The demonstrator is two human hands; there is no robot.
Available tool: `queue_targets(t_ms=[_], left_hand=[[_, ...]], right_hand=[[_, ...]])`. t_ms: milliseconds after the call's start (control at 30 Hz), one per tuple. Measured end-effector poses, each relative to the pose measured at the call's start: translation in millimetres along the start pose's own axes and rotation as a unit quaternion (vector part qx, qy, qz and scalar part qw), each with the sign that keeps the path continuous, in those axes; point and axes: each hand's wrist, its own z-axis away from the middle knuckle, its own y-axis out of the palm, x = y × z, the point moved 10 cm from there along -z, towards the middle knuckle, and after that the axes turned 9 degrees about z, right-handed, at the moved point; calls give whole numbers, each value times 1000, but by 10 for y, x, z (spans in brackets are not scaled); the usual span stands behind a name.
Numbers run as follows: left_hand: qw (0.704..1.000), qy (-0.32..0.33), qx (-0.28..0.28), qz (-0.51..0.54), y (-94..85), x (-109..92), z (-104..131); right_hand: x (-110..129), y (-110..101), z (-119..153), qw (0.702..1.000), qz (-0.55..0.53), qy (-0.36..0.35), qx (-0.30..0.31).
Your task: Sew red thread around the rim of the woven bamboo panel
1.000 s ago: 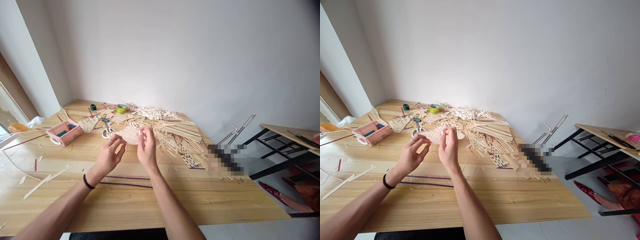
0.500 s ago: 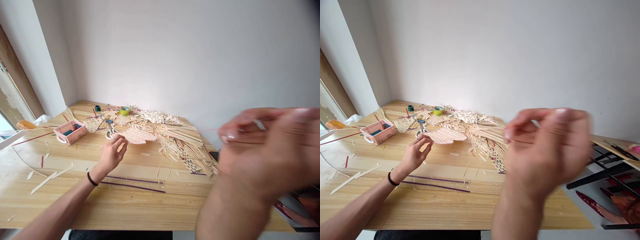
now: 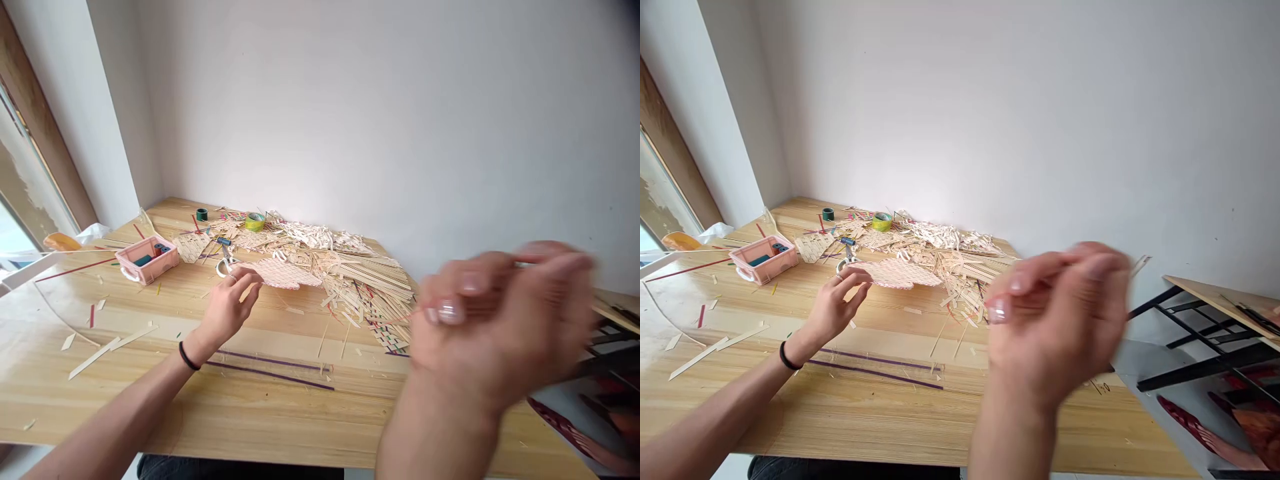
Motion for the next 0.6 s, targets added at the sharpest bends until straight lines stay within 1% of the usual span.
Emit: queue_targets(t_ms=[33,100,200,267,333,433,500,600], left_hand=[[1000,-1,-2,-2,-6,1,-1],[1000,-2,-11,-5,-28,-3,-4],[1000,-4,-30,-8,-82,-4,-9],[999,-7,-41,-8,-118,8,-14],[999,-12,-48,-5,-143,27,-21],[998,-23,-52,4,-160,59,-35],[998,-31,-54,10,-166,77,-43],[998,-40,-55,18,-163,89,-46]], right_hand=[[-114,112,55,1000,-23,5,19],[-431,352,227,995,-48,50,73],[-947,657,612,976,-23,141,163],[-1188,787,872,963,0,172,210],[-1340,895,1100,949,20,181,257],[-1464,1003,1336,933,75,166,311],[-1507,1025,1401,929,114,149,319],[-1557,1031,1429,926,147,141,317]])
